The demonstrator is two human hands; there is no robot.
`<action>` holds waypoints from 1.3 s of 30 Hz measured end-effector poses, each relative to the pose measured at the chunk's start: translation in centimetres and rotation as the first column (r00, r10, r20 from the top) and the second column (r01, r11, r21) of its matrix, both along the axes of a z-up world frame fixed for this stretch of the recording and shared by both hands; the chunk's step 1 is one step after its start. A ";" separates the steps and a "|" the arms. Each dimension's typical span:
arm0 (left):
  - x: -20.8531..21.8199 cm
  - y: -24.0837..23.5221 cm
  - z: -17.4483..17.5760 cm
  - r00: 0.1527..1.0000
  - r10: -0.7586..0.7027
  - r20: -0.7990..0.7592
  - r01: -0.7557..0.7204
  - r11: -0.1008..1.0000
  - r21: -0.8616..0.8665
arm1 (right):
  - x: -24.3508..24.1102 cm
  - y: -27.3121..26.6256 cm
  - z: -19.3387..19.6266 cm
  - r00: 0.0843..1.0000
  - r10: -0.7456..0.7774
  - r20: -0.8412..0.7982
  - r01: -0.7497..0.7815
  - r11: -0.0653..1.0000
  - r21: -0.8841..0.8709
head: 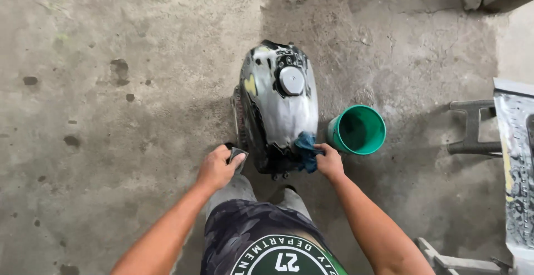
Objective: Sanding and cleaning a motorcycle fuel tank using sandpaper and water.
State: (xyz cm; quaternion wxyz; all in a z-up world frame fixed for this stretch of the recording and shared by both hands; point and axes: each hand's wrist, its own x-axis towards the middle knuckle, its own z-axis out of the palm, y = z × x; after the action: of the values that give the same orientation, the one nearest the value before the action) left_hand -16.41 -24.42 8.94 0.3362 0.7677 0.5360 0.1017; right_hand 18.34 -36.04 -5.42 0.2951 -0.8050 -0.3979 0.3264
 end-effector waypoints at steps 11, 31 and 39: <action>10.2 -14.8 0.7 0.953 -0.037 0.300 -0.015 0.986 0.168 | 2.7 -12.3 1.8 0.782 0.012 -0.623 0.203 0.941 0.273; 5.6 -19.1 -2.1 0.975 0.078 0.210 -0.028 0.972 -0.234 | -2.7 -17.2 11.3 0.969 -0.163 -0.185 0.222 0.901 0.373; 7.0 -18.6 -2.6 0.969 0.057 0.241 0.001 0.972 -0.234 | -2.6 -19.0 12.4 0.940 -0.202 -0.275 0.307 0.853 0.422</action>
State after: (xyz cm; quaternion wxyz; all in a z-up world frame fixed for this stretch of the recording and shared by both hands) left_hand -9.43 -43.01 6.33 0.4863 0.6967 0.5092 0.1375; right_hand 15.73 -55.08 6.97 0.5599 -0.7167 -0.3177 0.2682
